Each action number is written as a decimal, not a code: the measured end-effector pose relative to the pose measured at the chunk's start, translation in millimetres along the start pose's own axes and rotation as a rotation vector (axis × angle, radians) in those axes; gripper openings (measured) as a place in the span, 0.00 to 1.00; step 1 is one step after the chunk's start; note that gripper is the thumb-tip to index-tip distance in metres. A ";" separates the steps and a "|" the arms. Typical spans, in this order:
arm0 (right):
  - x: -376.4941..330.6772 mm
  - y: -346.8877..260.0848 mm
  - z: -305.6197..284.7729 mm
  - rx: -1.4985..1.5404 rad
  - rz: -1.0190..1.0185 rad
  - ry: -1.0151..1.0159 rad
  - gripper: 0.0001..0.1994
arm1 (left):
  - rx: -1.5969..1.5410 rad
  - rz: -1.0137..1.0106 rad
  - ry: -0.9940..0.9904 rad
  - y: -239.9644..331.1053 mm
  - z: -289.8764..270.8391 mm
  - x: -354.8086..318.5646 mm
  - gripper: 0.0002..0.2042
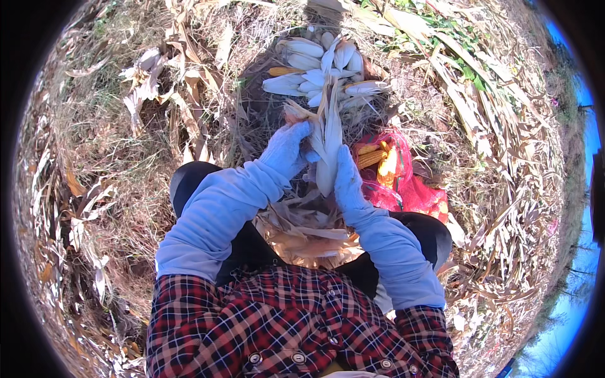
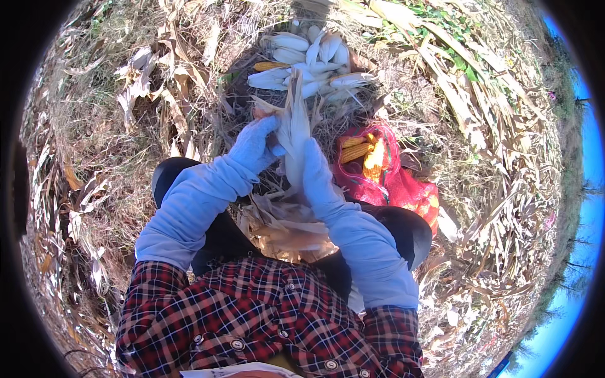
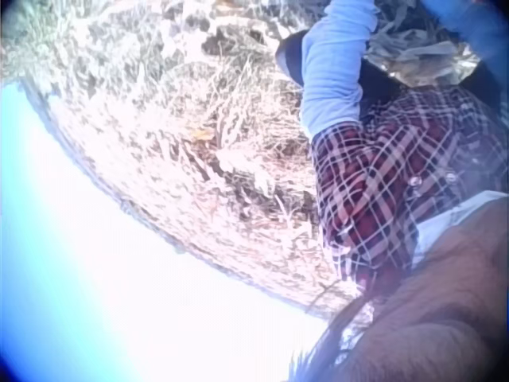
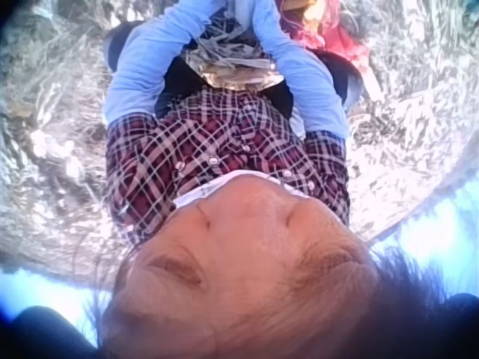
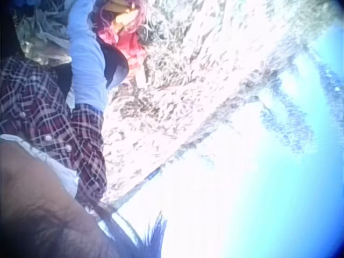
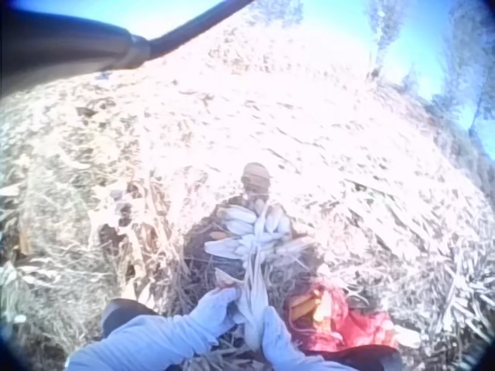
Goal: The person sits on the ground and shucks corn cobs by hand, removing husks and silk. Shucked cobs are placed into a red mesh bag while husks are discarded on the ground.
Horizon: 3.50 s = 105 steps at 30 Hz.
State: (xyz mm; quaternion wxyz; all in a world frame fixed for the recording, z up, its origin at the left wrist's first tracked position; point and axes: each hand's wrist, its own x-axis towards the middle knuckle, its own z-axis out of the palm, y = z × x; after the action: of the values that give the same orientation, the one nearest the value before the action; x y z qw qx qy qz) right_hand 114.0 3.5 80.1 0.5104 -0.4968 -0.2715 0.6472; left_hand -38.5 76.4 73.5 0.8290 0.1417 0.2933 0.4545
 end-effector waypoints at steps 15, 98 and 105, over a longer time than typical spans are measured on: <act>26.1 -8.4 -3.6 0.250 0.020 0.159 0.25 | 0.259 -0.096 -0.116 6.4 19.7 -18.7 0.13; 31.4 -43.0 -50.3 0.365 -0.235 0.343 0.24 | 1.291 -0.467 -0.494 64.7 14.3 -45.5 0.13; 35.9 -26.8 -54.9 0.157 -0.288 0.327 0.23 | 1.699 0.595 0.079 45.0 -18.8 -9.3 0.18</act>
State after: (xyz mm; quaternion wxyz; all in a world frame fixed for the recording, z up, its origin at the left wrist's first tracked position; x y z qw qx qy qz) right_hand 175.5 37.2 70.3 0.6718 -0.5099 -0.2022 0.4978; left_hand -84.1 92.6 84.6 0.2823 0.7611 0.5099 0.2847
